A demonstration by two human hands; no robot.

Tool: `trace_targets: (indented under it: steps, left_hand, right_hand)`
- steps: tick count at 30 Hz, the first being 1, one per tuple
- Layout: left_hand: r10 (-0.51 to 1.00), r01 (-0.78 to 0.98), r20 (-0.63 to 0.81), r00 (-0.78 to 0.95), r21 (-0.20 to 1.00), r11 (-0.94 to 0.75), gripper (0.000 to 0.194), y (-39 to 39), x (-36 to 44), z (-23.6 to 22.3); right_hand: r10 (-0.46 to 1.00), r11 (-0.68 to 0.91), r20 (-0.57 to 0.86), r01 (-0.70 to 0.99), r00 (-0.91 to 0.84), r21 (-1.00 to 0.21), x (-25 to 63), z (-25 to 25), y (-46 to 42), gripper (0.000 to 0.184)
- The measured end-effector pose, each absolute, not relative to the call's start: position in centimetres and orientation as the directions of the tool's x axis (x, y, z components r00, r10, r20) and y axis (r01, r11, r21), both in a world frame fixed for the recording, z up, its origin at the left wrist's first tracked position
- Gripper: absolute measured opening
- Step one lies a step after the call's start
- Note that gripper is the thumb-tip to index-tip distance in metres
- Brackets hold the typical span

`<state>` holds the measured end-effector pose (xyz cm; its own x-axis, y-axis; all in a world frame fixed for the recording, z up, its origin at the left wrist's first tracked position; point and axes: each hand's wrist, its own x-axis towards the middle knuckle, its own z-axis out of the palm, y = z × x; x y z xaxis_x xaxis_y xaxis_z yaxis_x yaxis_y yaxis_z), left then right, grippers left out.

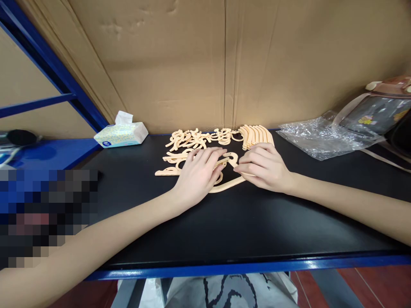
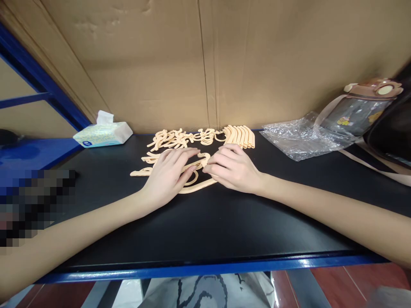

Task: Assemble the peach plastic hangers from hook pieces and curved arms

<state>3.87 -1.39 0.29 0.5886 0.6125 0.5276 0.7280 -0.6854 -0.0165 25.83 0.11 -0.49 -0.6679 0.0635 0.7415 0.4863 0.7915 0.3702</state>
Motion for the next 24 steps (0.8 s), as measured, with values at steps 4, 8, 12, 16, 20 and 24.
trace_targets:
  steps: [4,8,12,16,20,24]
  left_hand:
    - [0.638,0.730,0.486,0.598,0.000,-0.684,0.026,-1.2,3.9,0.2]
    - [0.682,0.744,0.469,0.562,0.075,-0.664,0.026,-1.0,3.8,0.1]
    - [0.701,0.746,0.496,0.513,0.146,-0.650,0.020,-0.9,3.8,0.1]
    - [0.682,0.725,0.521,0.513,0.162,-0.669,0.019,-1.0,3.8,0.2]
    - [0.650,0.713,0.524,0.551,0.110,-0.692,0.021,-1.4,3.9,0.3]
    - [0.615,0.686,0.522,0.591,0.075,-0.724,0.021,-1.6,3.9,0.3]
  right_hand:
    - [0.042,0.827,0.741,0.440,-0.670,0.350,25.8,-0.5,-0.2,0.005]
    - [0.081,0.803,0.764,0.496,-0.640,0.330,25.8,-0.6,0.0,0.009]
    - [0.193,0.781,0.767,0.569,-0.612,0.258,25.6,-0.7,0.5,0.011]
    - [0.310,0.778,0.726,0.603,-0.613,0.176,25.6,-1.0,0.8,0.010]
    - [0.371,0.762,0.681,0.627,-0.631,0.166,25.7,-1.3,0.9,0.024]
    - [0.332,0.765,0.680,0.609,-0.654,0.212,25.6,-1.2,0.7,0.032]
